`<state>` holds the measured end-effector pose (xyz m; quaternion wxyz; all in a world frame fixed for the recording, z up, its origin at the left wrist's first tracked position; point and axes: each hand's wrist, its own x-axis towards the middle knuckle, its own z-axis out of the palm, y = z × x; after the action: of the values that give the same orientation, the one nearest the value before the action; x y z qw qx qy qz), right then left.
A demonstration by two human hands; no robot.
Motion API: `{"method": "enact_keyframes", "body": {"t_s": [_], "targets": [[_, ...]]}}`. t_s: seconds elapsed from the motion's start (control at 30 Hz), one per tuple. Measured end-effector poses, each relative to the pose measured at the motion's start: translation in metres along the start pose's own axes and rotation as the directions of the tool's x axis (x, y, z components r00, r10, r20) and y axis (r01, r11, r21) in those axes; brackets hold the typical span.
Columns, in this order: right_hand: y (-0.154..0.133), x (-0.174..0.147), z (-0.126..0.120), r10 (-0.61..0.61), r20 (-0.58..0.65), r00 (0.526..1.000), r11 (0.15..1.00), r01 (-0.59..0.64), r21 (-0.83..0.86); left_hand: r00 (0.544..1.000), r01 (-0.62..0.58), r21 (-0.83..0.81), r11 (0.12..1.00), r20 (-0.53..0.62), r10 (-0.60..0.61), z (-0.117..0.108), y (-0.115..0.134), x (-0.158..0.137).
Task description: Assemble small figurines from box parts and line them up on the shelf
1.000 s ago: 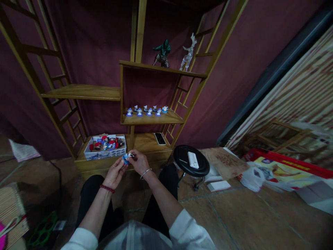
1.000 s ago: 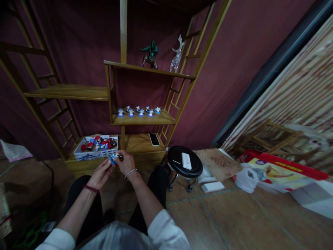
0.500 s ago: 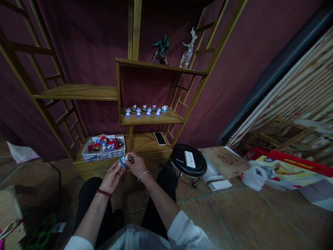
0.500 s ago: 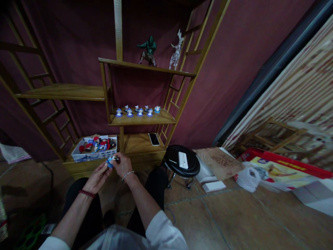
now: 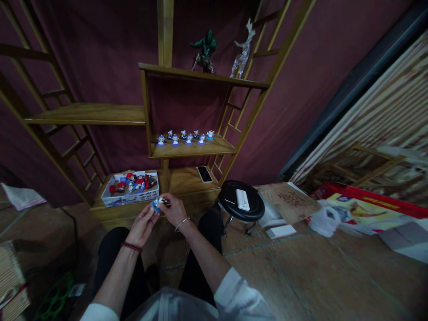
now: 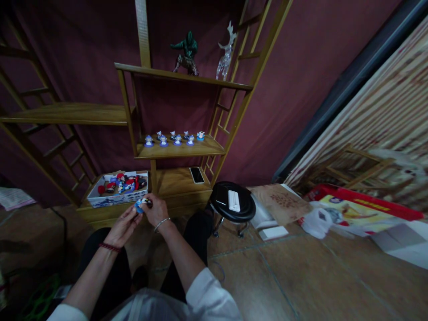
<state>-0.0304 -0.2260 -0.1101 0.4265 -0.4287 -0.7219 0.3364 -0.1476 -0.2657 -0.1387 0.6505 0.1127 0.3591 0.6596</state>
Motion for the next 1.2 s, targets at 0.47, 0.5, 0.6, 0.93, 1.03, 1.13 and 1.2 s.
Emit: {"method": "enact_keyframes", "body": {"t_s": [0.47, 0.5, 0.6, 0.93, 1.03, 1.13, 1.2], "targets": [[0.013, 0.004, -0.015, 0.014, -0.006, 1.0, 0.994, -0.015, -0.111, 0.999, 0.036, 0.051, 0.998, -0.006, -0.035, 0.011, -0.01, 0.01], [0.013, 0.004, -0.015, 0.016, -0.006, 1.0, 0.993, -0.017, -0.117, 0.999, 0.037, 0.053, 0.998, -0.004, -0.037, 0.011, -0.01, 0.01], [0.014, 0.003, -0.017, 0.021, 0.001, 1.0, 0.992, -0.02, -0.121, 0.999, 0.041, 0.059, 0.997, 0.008, -0.041, 0.012, -0.012, 0.011], [0.007, 0.006, -0.021, 0.004, 0.012, 1.0, 0.994, -0.002, -0.109, 1.0, 0.027, 0.06, 0.998, 0.014, -0.028, 0.007, -0.013, 0.016], [0.005, 0.006, -0.022, 0.004, 0.015, 1.0, 0.994, -0.002, -0.106, 0.999, 0.021, 0.059, 0.998, 0.023, -0.022, 0.007, -0.012, 0.016], [0.003, 0.007, -0.023, 0.004, 0.017, 1.0, 0.995, -0.002, -0.1, 0.999, 0.019, 0.057, 0.998, 0.032, -0.021, 0.009, -0.011, 0.015], [0.002, 0.008, -0.023, 0.004, 0.021, 1.0, 0.995, -0.002, -0.096, 0.999, 0.02, 0.059, 0.998, 0.035, -0.022, 0.011, -0.009, 0.013]]}}
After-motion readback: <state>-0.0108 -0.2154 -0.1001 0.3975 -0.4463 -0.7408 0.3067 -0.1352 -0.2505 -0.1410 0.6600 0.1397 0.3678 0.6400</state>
